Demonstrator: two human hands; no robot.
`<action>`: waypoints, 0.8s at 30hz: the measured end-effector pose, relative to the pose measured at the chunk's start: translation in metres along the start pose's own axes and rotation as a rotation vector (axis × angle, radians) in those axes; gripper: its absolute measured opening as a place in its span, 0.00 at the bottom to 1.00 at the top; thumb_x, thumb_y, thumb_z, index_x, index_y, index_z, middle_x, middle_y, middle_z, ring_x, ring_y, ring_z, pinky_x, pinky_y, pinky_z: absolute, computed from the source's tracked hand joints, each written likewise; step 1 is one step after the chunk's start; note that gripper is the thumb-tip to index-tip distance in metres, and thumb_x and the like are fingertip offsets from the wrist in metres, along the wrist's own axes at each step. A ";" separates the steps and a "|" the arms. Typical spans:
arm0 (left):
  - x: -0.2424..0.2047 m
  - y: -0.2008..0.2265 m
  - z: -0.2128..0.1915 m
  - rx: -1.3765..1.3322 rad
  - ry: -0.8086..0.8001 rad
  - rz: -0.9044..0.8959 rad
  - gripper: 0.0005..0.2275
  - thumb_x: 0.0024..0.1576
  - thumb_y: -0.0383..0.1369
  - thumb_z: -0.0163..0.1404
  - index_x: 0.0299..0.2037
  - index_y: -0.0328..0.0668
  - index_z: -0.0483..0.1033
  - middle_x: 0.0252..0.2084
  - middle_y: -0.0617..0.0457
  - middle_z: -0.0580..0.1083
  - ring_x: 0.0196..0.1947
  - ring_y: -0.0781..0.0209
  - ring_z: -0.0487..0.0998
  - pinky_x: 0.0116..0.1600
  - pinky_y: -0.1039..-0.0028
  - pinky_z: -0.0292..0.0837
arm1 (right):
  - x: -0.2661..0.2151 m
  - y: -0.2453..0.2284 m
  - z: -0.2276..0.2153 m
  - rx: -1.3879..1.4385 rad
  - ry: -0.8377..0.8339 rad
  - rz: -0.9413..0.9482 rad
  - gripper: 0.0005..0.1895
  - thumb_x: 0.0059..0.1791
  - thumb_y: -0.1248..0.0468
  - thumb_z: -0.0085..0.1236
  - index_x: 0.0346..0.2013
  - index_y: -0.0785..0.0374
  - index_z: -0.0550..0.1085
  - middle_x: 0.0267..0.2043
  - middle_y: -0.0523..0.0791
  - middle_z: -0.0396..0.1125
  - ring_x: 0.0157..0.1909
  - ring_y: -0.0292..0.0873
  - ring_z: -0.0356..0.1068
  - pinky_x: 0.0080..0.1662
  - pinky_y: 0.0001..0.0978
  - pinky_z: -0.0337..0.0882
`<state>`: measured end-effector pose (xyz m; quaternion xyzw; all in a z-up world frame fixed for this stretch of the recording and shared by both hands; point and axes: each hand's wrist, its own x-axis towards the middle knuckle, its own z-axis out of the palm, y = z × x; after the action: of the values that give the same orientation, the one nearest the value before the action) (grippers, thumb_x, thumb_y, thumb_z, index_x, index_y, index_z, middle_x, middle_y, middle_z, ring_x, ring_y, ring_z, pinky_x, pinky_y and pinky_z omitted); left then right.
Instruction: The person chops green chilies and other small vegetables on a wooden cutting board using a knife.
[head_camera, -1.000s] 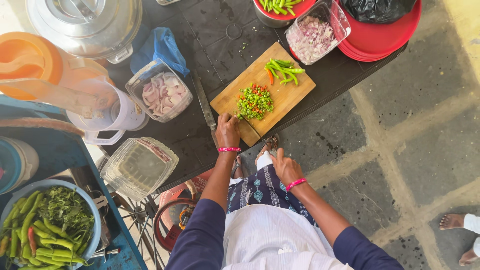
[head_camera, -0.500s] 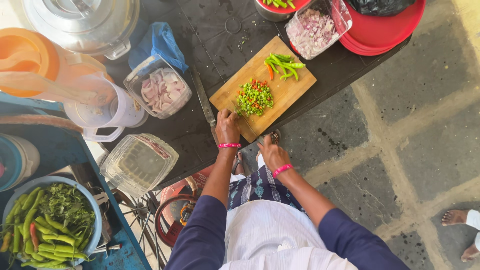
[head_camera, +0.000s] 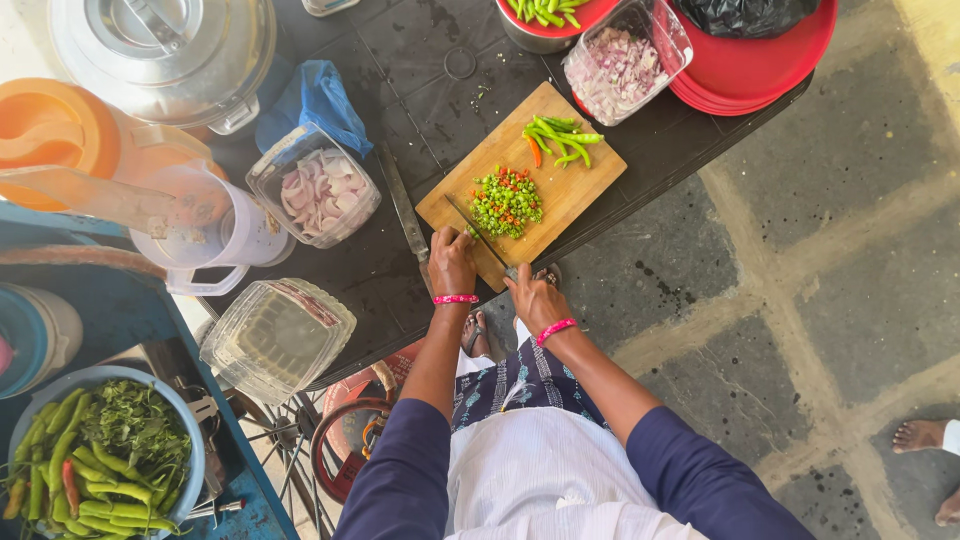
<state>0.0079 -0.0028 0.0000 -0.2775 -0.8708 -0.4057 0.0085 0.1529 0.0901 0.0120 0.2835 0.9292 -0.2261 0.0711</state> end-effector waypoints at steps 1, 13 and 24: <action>-0.001 0.000 0.000 0.000 -0.007 -0.004 0.03 0.52 0.22 0.56 0.34 0.36 0.82 0.35 0.49 0.72 0.42 0.49 0.75 0.43 0.60 0.74 | -0.002 0.001 0.002 -0.025 -0.006 -0.009 0.19 0.58 0.51 0.44 0.41 0.67 0.60 0.22 0.61 0.70 0.29 0.67 0.74 0.27 0.56 0.74; 0.000 0.004 -0.004 -0.002 0.015 0.011 0.04 0.52 0.20 0.56 0.35 0.35 0.82 0.36 0.49 0.72 0.41 0.49 0.75 0.44 0.60 0.73 | -0.005 -0.007 0.002 -0.012 0.080 -0.046 0.19 0.56 0.53 0.46 0.43 0.67 0.61 0.18 0.59 0.69 0.24 0.65 0.73 0.25 0.55 0.73; -0.002 0.003 -0.002 -0.017 0.019 0.014 0.02 0.55 0.21 0.56 0.35 0.34 0.82 0.35 0.48 0.72 0.40 0.48 0.74 0.43 0.59 0.72 | -0.022 0.014 0.017 0.024 -0.020 0.032 0.19 0.57 0.51 0.45 0.45 0.66 0.60 0.21 0.61 0.70 0.27 0.67 0.73 0.28 0.58 0.73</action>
<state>0.0104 -0.0041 0.0028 -0.2799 -0.8652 -0.4157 0.0174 0.1794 0.0819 -0.0029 0.2971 0.9209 -0.2390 0.0805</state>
